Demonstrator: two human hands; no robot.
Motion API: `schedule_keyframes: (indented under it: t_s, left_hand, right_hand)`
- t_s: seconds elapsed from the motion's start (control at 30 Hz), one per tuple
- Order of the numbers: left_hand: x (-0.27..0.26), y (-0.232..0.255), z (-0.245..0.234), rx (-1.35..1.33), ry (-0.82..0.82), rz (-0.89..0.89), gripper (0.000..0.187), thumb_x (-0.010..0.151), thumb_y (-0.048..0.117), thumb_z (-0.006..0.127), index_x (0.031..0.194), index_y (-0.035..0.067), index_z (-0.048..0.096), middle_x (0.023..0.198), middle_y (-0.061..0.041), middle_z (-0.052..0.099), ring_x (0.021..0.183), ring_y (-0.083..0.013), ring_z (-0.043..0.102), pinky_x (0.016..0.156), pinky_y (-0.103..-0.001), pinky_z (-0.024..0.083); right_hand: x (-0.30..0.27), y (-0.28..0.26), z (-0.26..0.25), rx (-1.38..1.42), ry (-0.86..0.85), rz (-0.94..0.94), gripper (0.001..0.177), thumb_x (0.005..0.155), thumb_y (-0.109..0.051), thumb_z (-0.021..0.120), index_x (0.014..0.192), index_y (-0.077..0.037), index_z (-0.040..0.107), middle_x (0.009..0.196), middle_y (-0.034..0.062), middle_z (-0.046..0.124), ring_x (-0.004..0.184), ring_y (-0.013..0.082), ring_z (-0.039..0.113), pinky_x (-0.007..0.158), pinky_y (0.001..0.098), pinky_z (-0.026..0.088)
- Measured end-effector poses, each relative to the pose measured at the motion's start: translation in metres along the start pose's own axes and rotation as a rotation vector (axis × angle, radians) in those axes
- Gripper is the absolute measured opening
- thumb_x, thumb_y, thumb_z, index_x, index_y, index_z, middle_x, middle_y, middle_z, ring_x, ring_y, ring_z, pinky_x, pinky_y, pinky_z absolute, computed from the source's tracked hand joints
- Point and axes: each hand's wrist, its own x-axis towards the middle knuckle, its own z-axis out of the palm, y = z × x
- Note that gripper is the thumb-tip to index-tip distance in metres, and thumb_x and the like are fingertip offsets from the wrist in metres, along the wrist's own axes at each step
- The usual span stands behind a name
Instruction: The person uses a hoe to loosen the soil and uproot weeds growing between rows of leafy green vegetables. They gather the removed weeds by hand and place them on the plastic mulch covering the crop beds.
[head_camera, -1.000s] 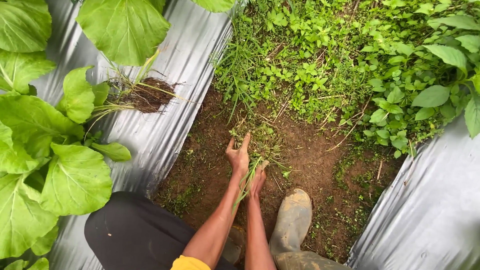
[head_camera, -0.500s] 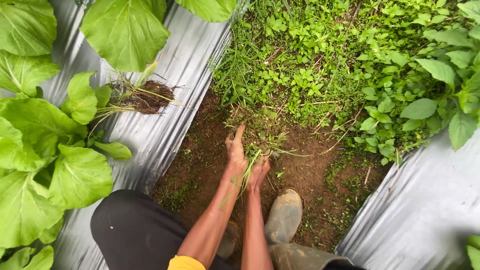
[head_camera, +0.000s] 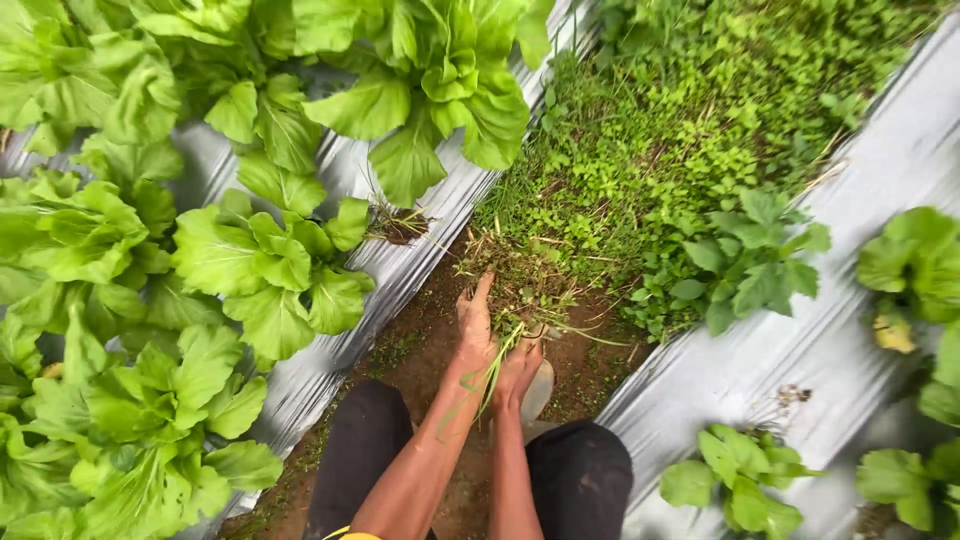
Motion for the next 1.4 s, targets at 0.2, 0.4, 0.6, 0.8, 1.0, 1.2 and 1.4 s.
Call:
schedule_keyframes:
  t_s: [0.2,0.4,0.6,0.8,1.0,1.2,1.4]
  left_hand:
    - [-0.130,0.121,-0.011,-0.125,0.116,0.027,0.117,0.077,0.049,0.086,0.158,-0.004,0.020,0.156,-0.036,0.026,0.146,-0.0475,0.028,0.112,-0.065,0.028]
    - [-0.192,0.176,-0.065,-0.376,0.294,0.077,0.113,0.075,0.042,0.088,0.156,-0.006,0.025,0.154,-0.037,0.030,0.144,-0.0476,0.032,0.107,-0.066,0.032]
    - [-0.273,0.281,-0.121,-0.505,0.343,0.133,0.113,0.077,0.046,0.087,0.158,-0.001,0.024,0.159,-0.032,0.027,0.146,-0.0459,0.030,0.113,-0.064,0.029]
    - [-0.308,0.311,-0.208,-0.718,0.393,0.128,0.120,0.073,0.050,0.090,0.158,-0.001,0.021,0.159,-0.031,0.024,0.146,-0.0477,0.028,0.108,-0.067,0.027]
    - [-0.242,0.249,-0.319,-0.872,0.508,0.212,0.092,0.075,0.042,0.091,0.144,-0.001,0.048,0.140,-0.026,0.050,0.128,-0.0386,0.051,0.097,-0.059,0.043]
    - [-0.384,0.300,-0.420,-0.956,0.670,0.264,0.096,0.072,0.044,0.092,0.143,-0.003,0.047,0.137,-0.029,0.052,0.128,-0.0389,0.051,0.099,-0.057,0.044]
    - [-0.425,0.283,-0.498,-1.134,0.814,0.305,0.105,0.072,0.048,0.092,0.148,-0.004,0.040,0.141,-0.031,0.048,0.133,-0.0418,0.047,0.098,-0.060,0.042]
  right_hand:
    - [-0.104,-0.163,-0.009,-0.061,-0.107,0.082,0.048,0.112,-0.033,0.040,0.138,0.000,0.063,0.136,0.0256,0.063,0.128,0.0330,0.056,0.116,0.0507,0.035]
    - [-0.197,-0.289,0.007,-0.141,-0.312,0.090,0.060,0.113,-0.042,0.032,0.148,0.005,0.044,0.140,0.0276,0.055,0.129,0.0324,0.053,0.115,0.0546,0.033]
    - [-0.262,-0.328,0.033,-0.279,-0.483,-0.060,0.057,0.112,-0.033,0.033,0.151,0.006,0.044,0.153,0.0317,0.045,0.144,0.0439,0.039,0.122,0.0573,0.025]
    - [-0.367,-0.396,0.072,-0.391,-0.623,0.022,0.063,0.112,-0.034,0.030,0.155,0.012,0.030,0.158,0.0335,0.035,0.149,0.0432,0.032,0.122,0.0584,0.022]
    - [-0.434,-0.334,0.102,-0.378,-0.712,-0.112,0.056,0.111,-0.034,0.041,0.149,0.006,0.048,0.153,0.0266,0.048,0.144,0.0408,0.041,0.121,0.0532,0.026]
    - [-0.461,-0.199,0.133,-0.324,-0.849,-0.174,0.037,0.107,-0.031,0.049,0.113,-0.002,0.071,0.107,0.0153,0.067,0.101,0.0244,0.055,0.102,0.0481,0.038]
    - [-0.472,-0.100,0.173,-0.459,-1.045,-0.189,0.042,0.105,-0.033,0.051,0.125,0.000,0.069,0.126,0.0226,0.066,0.117,0.0309,0.058,0.108,0.0509,0.037]
